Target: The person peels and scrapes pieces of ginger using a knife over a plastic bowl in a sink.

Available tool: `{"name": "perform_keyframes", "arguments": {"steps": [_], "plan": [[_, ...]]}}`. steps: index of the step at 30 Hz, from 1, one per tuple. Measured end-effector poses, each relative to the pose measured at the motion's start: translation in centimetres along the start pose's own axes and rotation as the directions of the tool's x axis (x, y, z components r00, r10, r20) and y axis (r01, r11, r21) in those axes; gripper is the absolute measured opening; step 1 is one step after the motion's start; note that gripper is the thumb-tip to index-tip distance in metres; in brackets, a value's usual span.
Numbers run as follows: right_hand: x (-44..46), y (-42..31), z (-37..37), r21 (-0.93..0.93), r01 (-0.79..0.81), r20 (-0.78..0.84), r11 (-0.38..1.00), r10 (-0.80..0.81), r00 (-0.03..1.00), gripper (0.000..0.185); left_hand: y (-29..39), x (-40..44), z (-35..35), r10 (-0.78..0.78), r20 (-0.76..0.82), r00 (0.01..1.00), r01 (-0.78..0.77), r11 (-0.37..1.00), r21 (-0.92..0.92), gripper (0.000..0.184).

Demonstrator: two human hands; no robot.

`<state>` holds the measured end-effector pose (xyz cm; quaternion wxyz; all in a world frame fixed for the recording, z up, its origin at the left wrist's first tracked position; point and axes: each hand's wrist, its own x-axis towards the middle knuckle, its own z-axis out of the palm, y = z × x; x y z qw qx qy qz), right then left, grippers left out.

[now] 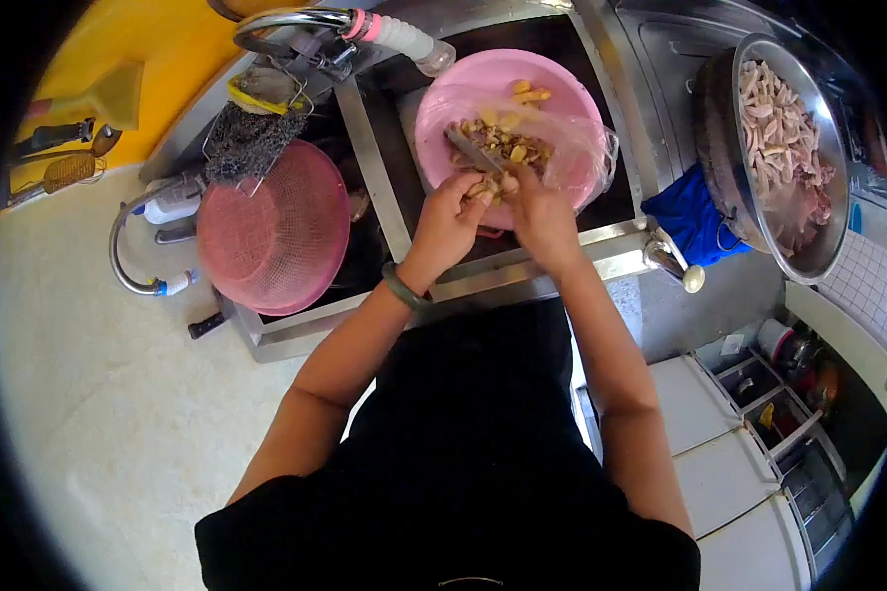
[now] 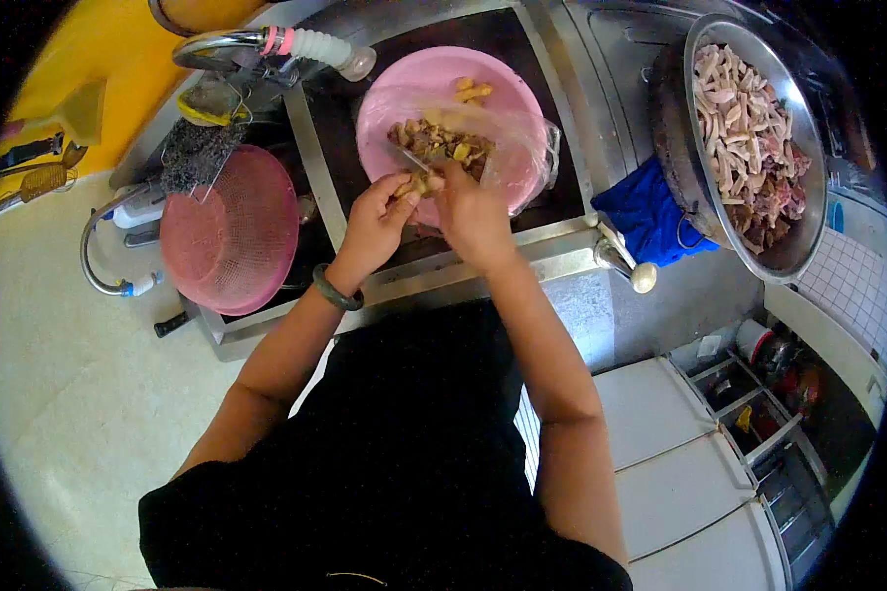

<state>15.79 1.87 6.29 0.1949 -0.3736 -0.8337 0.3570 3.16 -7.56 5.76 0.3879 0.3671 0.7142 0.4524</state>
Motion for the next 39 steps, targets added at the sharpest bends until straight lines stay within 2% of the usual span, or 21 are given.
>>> {"name": "perform_keyframes", "arguments": {"steps": [1,2,4,7,8,10,11,14,16,17,19,20,22,25,28,31,34,37,39], "plan": [[-0.1,-0.3,-0.1,-0.028,0.042,0.021,0.999,-0.041,0.999,0.017,0.6,0.1,-0.2,0.004,0.025,1.000,-0.004,1.000,0.004,0.028],[0.0,-0.3,-0.3,-0.030,0.013,0.051,0.999,-0.011,0.999,0.018,0.9,0.1,-0.3,0.006,0.051,0.999,-0.006,1.000,0.007,0.028],[0.3,0.1,-0.7,-0.035,-0.045,0.111,0.998,0.049,0.993,0.020,0.4,-0.1,-0.2,-0.006,0.092,0.996,0.016,0.994,-0.106,0.027],[0.6,1.3,0.2,0.174,-0.078,-0.044,0.982,0.086,0.995,0.022,0.6,-0.5,0.0,-0.095,0.156,0.983,0.134,0.955,-0.265,0.027],[0.5,1.6,0.2,0.199,-0.132,-0.019,0.971,0.138,0.990,0.023,0.7,-0.5,0.0,-0.134,0.177,0.975,0.185,0.931,-0.314,0.027],[0.5,0.9,-0.2,0.247,-0.240,0.039,0.939,0.238,0.971,0.024,-0.3,0.0,0.1,-0.019,0.101,0.995,0.041,0.975,-0.218,0.028],[0.2,0.6,-0.1,0.236,-0.226,0.044,0.945,0.222,0.974,0.023,-0.7,0.1,0.2,0.039,0.069,0.997,-0.027,0.986,-0.166,0.028],[0.0,-0.1,0.0,0.174,-0.184,0.049,0.967,0.179,0.983,0.023,0.3,0.2,0.2,-0.036,0.085,0.996,0.057,0.964,-0.261,0.029],[0.2,-0.3,-0.3,0.093,-0.163,0.052,0.982,0.159,0.986,0.023,-0.1,0.2,0.1,-0.001,0.094,0.996,0.022,0.975,-0.222,0.029],[0.3,-0.2,-0.1,0.151,-0.149,-0.008,0.977,0.152,0.988,0.022,-0.3,0.2,0.0,0.017,0.099,0.995,0.004,0.980,-0.201,0.030],[0.3,0.4,0.3,0.261,-0.109,-0.128,0.959,0.146,0.981,0.021,0.1,-0.2,0.3,-0.132,0.174,0.976,0.201,0.851,-0.486,0.030],[0.3,0.5,0.3,0.260,-0.138,-0.095,0.956,0.168,0.981,0.021,0.2,-0.2,0.4,-0.193,0.224,0.955,0.291,0.742,-0.604,0.031],[0.2,0.4,0.2,0.254,-0.197,-0.027,0.947,0.211,0.977,0.020,0.5,0.2,0.8,-0.227,0.191,0.955,0.297,0.721,-0.626,0.031],[-0.4,-1.6,0.3,0.111,-0.164,-0.054,0.980,0.170,0.984,0.025,1.2,0.2,1.4,-0.255,0.173,0.951,0.303,0.682,-0.666,0.032],[-0.5,-0.7,0.1,-0.133,-0.202,0.016,0.970,0.206,0.978,0.025,0.7,-0.3,1.6,-0.259,0.174,0.950,0.309,0.699,-0.645,0.032],[-0.5,1.5,0.5,-0.049,-0.209,-0.114,0.977,0.203,0.973,0.018,0.5,-0.5,1.5,-0.239,0.188,0.953,0.303,0.708,-0.637,0.031],[-0.8,1.3,1.0,0.139,-0.152,-0.135,0.979,0.171,0.976,0.016,0.9,0.2,1.5,-0.250,0.161,0.955,0.295,0.720,-0.628,0.031],[-0.8,-0.3,0.8,0.026,-0.186,-0.095,0.982,0.188,0.978,0.016,1.4,0.4,1.6,-0.241,0.139,0.961,0.277,0.783,-0.557,0.031],[-0.6,-0.3,0.3,0.053,-0.254,-0.075,0.966,0.257,0.964,0.017,1.5,0.4,1.4,-0.205,0.127,0.970,0.241,0.829,-0.505,0.031]]}}
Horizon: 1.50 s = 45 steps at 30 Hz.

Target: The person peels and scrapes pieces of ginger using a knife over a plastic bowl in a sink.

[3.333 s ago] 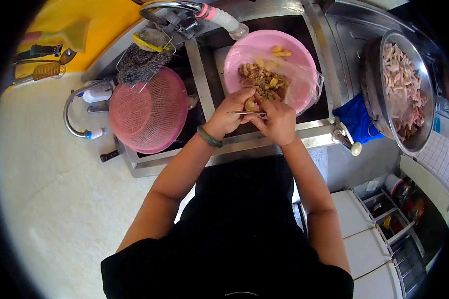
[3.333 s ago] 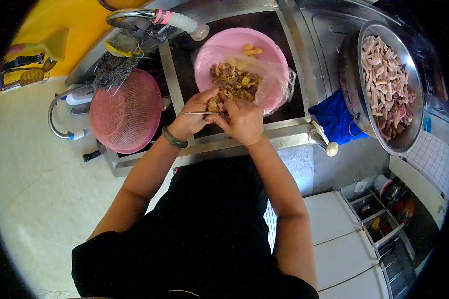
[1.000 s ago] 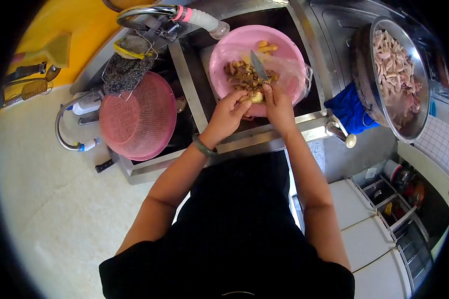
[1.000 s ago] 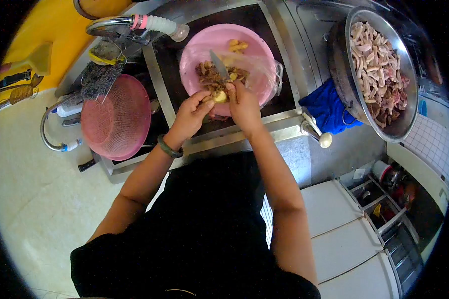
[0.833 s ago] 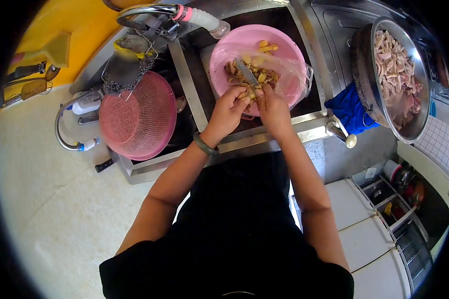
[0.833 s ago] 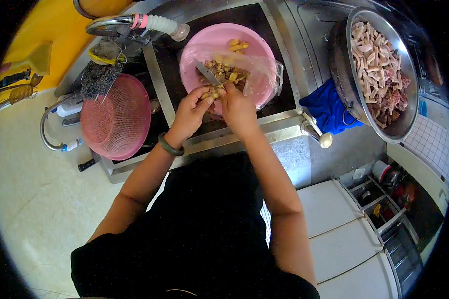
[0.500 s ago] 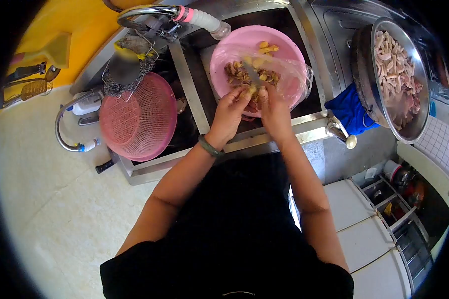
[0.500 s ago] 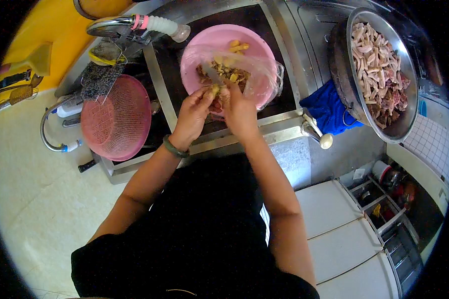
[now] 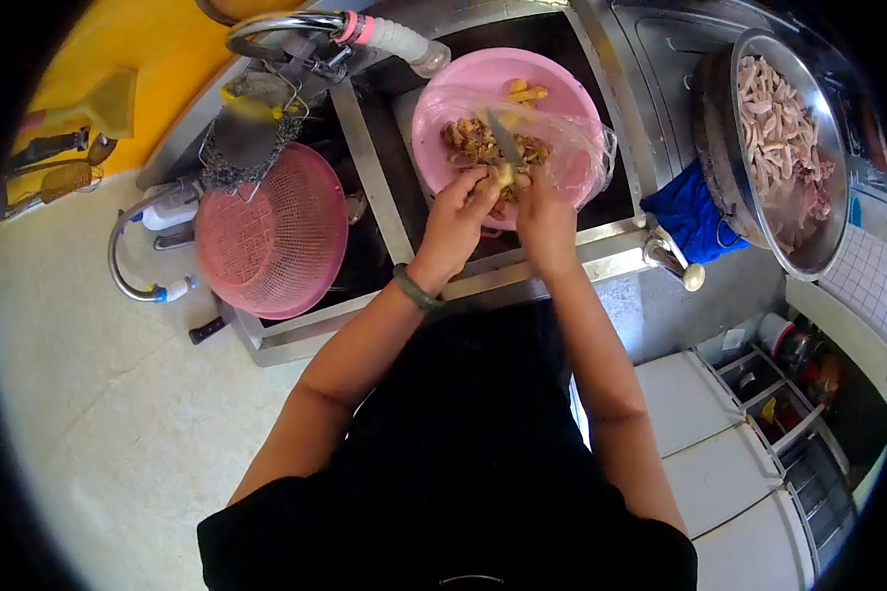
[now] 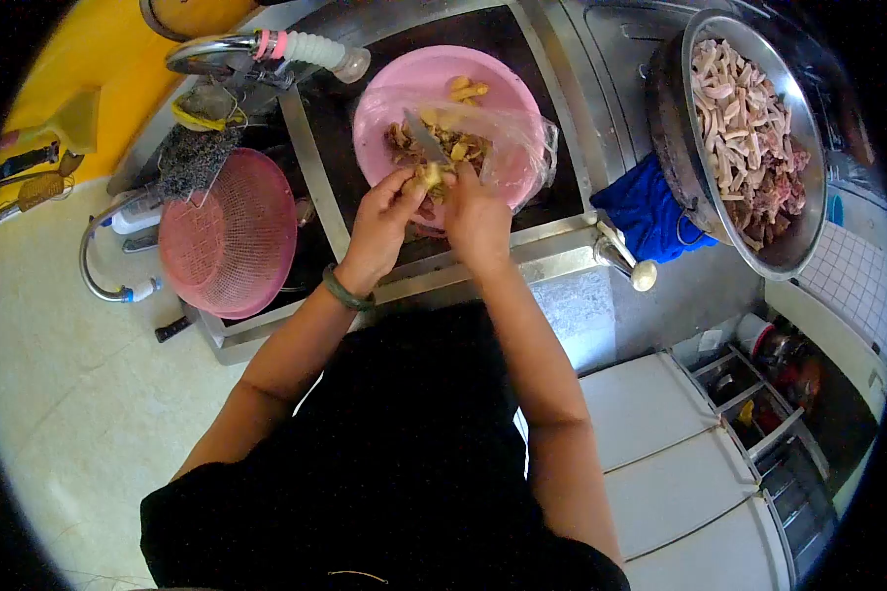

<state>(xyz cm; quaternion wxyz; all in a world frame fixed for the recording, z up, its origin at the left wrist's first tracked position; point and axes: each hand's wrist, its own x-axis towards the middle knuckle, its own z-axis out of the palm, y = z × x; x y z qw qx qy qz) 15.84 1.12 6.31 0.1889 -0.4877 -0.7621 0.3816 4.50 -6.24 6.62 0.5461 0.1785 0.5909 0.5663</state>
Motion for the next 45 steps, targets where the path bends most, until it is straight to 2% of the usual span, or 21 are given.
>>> {"name": "perform_keyframes", "arguments": {"steps": [1,4,7,8,10,14,16,19,22,25,29,31,34,37,38,40,43,45], "plan": [[0.2,0.1,-0.2,0.010,-0.037,0.006,0.999,0.037,0.999,0.018,-0.1,0.0,-0.2,0.025,0.011,1.000,-0.026,0.999,0.027,0.031],[0.7,0.9,0.0,0.146,-0.018,-0.031,0.989,0.022,0.999,0.020,-0.2,-0.3,0.1,0.088,-0.003,0.996,-0.088,0.994,0.060,0.031],[0.4,-0.5,-1.1,0.215,-0.100,0.102,0.971,0.080,0.992,0.022,-0.3,-0.1,0.0,0.166,-0.031,0.986,-0.158,0.971,0.178,0.029],[0.4,-0.5,-1.1,0.192,-0.070,0.081,0.979,0.055,0.995,0.023,-0.4,-0.1,0.1,0.192,-0.033,0.981,-0.179,0.956,0.231,0.028],[0.5,-0.5,-0.9,0.146,-0.009,0.039,0.989,0.003,0.999,0.026,0.3,-0.5,0.1,0.304,0.028,0.952,-0.296,0.896,0.330,0.026],[1.2,0.3,-1.3,0.247,-0.063,0.073,0.967,0.046,0.996,0.027,0.5,-0.4,-0.3,0.440,0.159,0.884,-0.462,0.768,0.443,0.027],[1.5,0.2,-1.5,0.326,-0.116,0.128,0.938,0.078,0.989,0.027,0.9,-0.2,-0.3,0.503,0.167,0.848,-0.512,0.695,0.505,0.029],[1.1,-1.4,-2.7,0.294,-0.063,0.241,0.954,-0.010,0.971,0.027,1.3,0.0,-1.1,0.539,0.208,0.816,-0.544,0.595,0.592,0.030],[1.3,0.3,-1.8,0.080,0.113,0.138,0.990,-0.124,0.983,0.029,0.9,-0.3,-1.2,0.519,0.233,0.822,-0.539,0.579,0.612,0.030],[1.5,0.7,-1.4,0.237,-0.102,0.167,0.966,0.063,0.984,0.026,1.1,-0.5,-1.2,0.521,0.218,0.825,-0.539,0.609,0.582,0.030],[1.0,-0.3,-1.7,0.230,-0.058,0.138,0.972,0.027,0.990,0.021,1.5,-0.8,-1.1,0.471,0.092,0.877,-0.459,0.765,0.452,0.031],[0.6,-0.9,-2.1,0.206,-0.003,0.124,0.978,-0.023,0.992,0.020,1.1,-0.4,-1.5,0.522,0.140,0.842,-0.507,0.674,0.537,0.030],[0.6,-1.3,-2.2,-0.128,0.170,0.188,0.977,-0.145,0.972,0.018,1.2,-0.2,-2.1,0.567,0.212,0.796,-0.565,0.571,0.595,0.028],[0.7,-0.6,-1.7,-0.243,0.257,0.114,0.935,-0.236,0.965,0.016,1.4,-0.8,-1.7,0.575,0.258,0.776,-0.589,0.515,0.623,0.026],[0.6,0.0,-1.2,-0.178,0.208,0.079,0.962,-0.197,0.977,0.016,1.5,-1.2,-1.5,0.574,0.269,0.774,-0.591,0.501,0.632,0.025],[1.1,1.0,-0.5,-0.043,0.116,0.007,0.992,-0.115,0.993,0.015,1.7,-1.6,-1.2,0.556,0.199,0.807,-0.553,0.590,0.589,0.021],[0.6,1.4,-0.8,0.283,-0.074,0.153,0.956,0.031,0.988,0.019,1.3,-1.2,-1.6,0.527,0.136,0.839,-0.520,0.701,0.488,0.018],[0.2,1.3,-1.0,0.514,-0.245,0.270,0.822,0.115,0.956,0.024,0.9,-0.9,-1.7,0.487,0.114,0.866,-0.489,0.772,0.406,0.017]]}}
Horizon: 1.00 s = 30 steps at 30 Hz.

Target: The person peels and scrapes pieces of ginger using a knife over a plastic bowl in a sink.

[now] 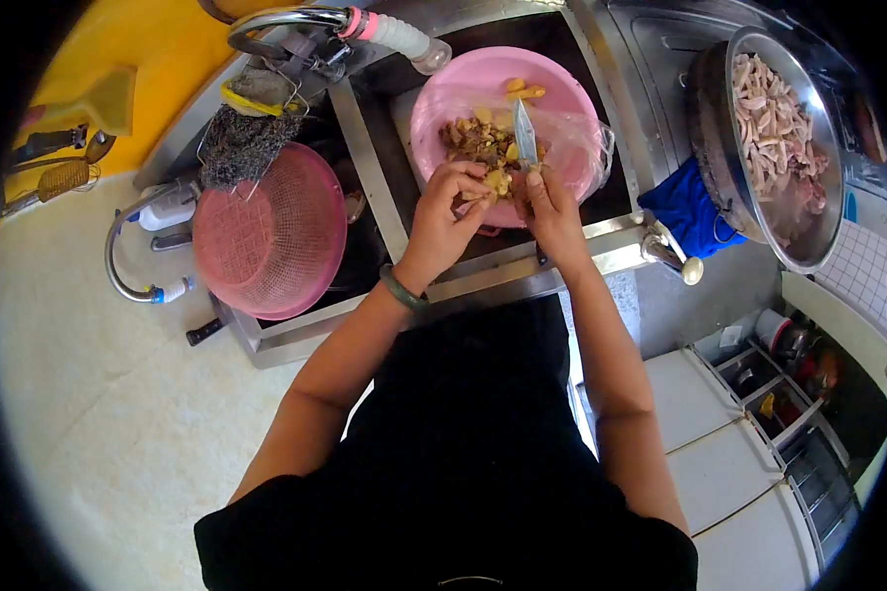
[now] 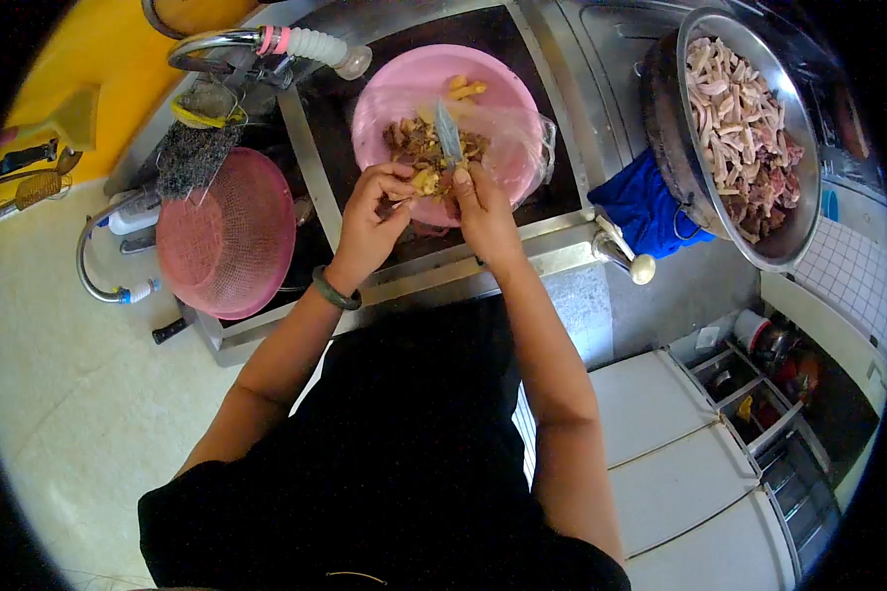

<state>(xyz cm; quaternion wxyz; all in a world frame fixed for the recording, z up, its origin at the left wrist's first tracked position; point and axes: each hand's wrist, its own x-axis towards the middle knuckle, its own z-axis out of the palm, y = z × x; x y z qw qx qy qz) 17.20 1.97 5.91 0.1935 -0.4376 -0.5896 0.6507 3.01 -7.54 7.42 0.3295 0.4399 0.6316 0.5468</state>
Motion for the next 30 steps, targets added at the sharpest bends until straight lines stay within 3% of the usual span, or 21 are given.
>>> {"name": "perform_keyframes", "arguments": {"steps": [1,5,10,13,19,23,26,29,30], "plan": [[-0.1,-0.1,0.0,0.144,-0.066,0.041,0.987,0.061,0.997,0.027,-0.1,0.0,0.1,-0.036,0.009,0.999,0.037,0.998,-0.050,0.016],[-0.6,-0.8,0.2,0.086,-0.030,0.053,0.996,0.025,0.998,0.031,-0.9,-0.5,0.2,-0.139,0.058,0.989,0.148,0.964,-0.222,0.016],[-1.0,-0.8,-0.1,0.057,-0.097,0.107,0.994,0.091,0.990,0.031,-0.9,-0.6,-0.1,-0.124,0.090,0.988,0.140,0.969,-0.202,0.014],[-1.0,-0.1,0.3,0.199,-0.117,0.119,0.973,0.095,0.988,0.032,-0.3,-0.5,-0.2,-0.165,0.112,0.980,0.188,0.952,-0.243,0.012],[-1.6,-0.4,0.2,0.105,-0.179,0.140,0.978,0.163,0.977,0.036,-0.8,-0.5,-0.9,-0.095,0.137,0.986,0.110,0.988,-0.107,0.009],[-1.5,-0.2,0.5,0.041,-0.081,0.137,0.996,0.075,0.988,0.036,-0.8,-0.5,-1.2,0.002,0.165,0.986,-0.006,1.000,0.020,0.008],[-1.3,1.2,0.7,0.003,-0.018,0.135,1.000,0.017,0.991,0.036,-0.9,-0.5,-1.2,0.012,0.122,0.992,-0.012,1.000,0.001,0.009],[-1.4,1.5,0.7,-0.017,-0.047,0.141,0.999,0.049,0.989,0.037,-0.4,-0.3,-0.8,-0.171,0.044,0.984,0.177,0.960,-0.219,0.009],[-1.7,1.4,0.7,-0.016,-0.070,0.150,0.997,0.072,0.986,0.037,-0.4,-0.3,-0.9,-0.136,0.074,0.988,0.148,0.968,-0.204,0.009]]}}
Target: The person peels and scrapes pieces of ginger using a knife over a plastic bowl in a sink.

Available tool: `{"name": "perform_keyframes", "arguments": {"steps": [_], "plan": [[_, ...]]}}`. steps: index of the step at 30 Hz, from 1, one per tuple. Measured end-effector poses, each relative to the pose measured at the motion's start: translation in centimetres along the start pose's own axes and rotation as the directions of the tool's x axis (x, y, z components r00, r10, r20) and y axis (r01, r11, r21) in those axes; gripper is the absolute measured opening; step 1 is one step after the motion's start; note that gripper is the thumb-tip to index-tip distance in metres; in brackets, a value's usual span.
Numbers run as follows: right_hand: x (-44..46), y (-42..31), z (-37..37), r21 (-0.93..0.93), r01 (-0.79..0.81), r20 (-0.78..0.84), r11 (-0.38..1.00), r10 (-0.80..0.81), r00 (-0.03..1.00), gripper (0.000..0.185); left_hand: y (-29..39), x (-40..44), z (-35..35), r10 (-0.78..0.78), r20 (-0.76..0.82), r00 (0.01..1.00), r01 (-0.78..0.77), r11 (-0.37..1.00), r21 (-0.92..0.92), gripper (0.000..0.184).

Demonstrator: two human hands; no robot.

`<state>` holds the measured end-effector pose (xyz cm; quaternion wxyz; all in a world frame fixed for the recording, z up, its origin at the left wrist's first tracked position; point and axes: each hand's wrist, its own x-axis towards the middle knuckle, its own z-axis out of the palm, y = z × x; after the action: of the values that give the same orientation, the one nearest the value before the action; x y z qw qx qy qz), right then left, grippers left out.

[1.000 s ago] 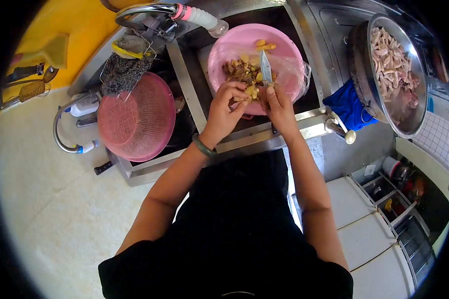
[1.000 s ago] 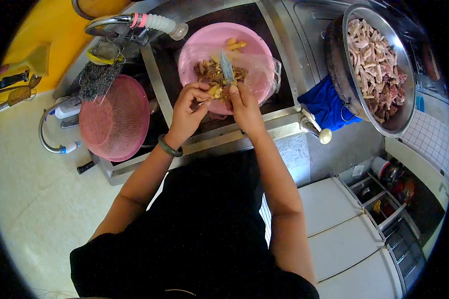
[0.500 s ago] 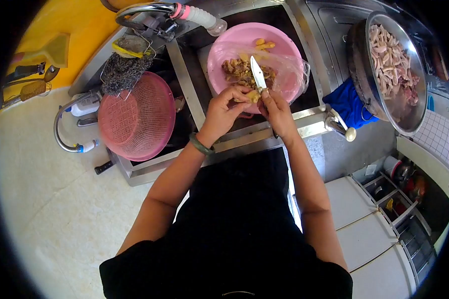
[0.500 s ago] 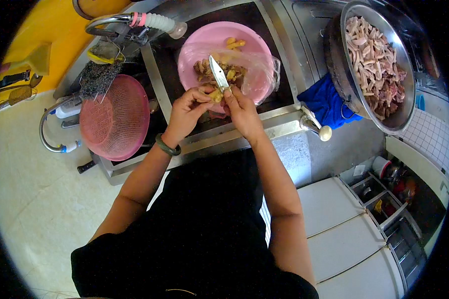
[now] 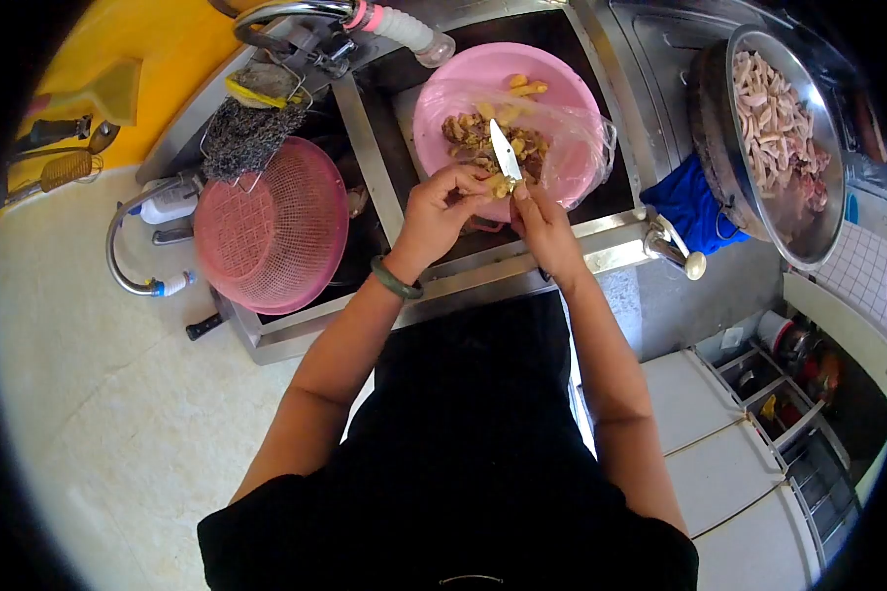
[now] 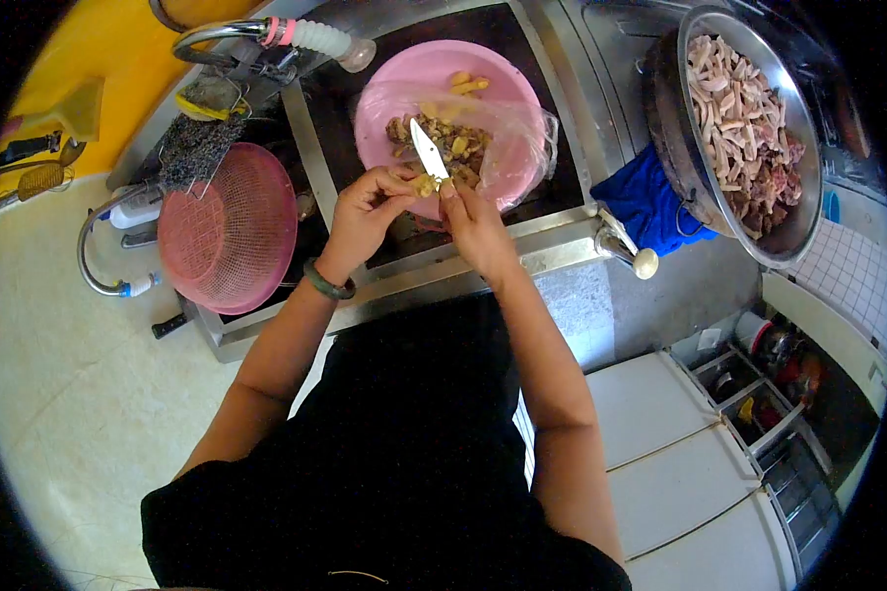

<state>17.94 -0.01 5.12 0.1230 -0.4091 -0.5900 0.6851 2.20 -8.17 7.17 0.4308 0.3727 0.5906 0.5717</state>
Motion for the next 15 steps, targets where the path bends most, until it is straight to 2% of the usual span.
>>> {"name": "perform_keyframes", "arguments": {"steps": [2,5,7,10,11,13,14,15], "plan": [[-0.2,-0.2,0.0,0.017,-0.024,0.000,1.000,0.024,1.000,0.038,-0.1,0.1,-0.3,0.052,0.074,0.996,-0.055,0.998,0.033,0.009],[-0.4,-1.5,0.4,0.097,-0.025,-0.004,0.995,0.026,1.000,0.038,-0.5,0.0,-0.7,0.005,0.130,0.992,-0.017,0.996,0.091,0.009],[-0.8,-2.7,0.7,0.189,-0.031,0.032,0.982,0.025,0.999,0.038,-0.9,0.6,-1.3,-0.012,0.104,0.995,-0.001,0.992,0.124,0.009],[-0.5,-0.7,1.5,0.011,0.050,-0.012,0.999,-0.050,0.999,0.039,-0.9,0.9,-1.9,-0.046,0.104,0.993,0.028,0.985,0.168,0.010],[-0.6,-0.3,1.5,0.104,0.003,-0.041,0.995,0.002,0.999,0.038,-0.8,0.9,-2.0,-0.060,0.112,0.992,0.039,0.983,0.182,0.010],[-0.9,-2.7,1.8,0.293,-0.080,-0.084,0.953,0.109,0.990,0.037,-0.5,0.6,-1.5,-0.042,0.086,0.995,0.032,0.993,0.115,0.010],[-0.5,-2.2,1.6,0.235,-0.048,-0.094,0.971,0.072,0.993,0.036,-0.3,0.4,-1.2,-0.033,0.074,0.997,0.027,0.996,0.082,0.009],[0.0,-1.7,1.3,0.175,-0.017,-0.101,0.984,0.035,0.994,0.036,-0.3,0.2,-1.1,-0.091,0.092,0.992,0.098,0.992,-0.079,0.017]]}}
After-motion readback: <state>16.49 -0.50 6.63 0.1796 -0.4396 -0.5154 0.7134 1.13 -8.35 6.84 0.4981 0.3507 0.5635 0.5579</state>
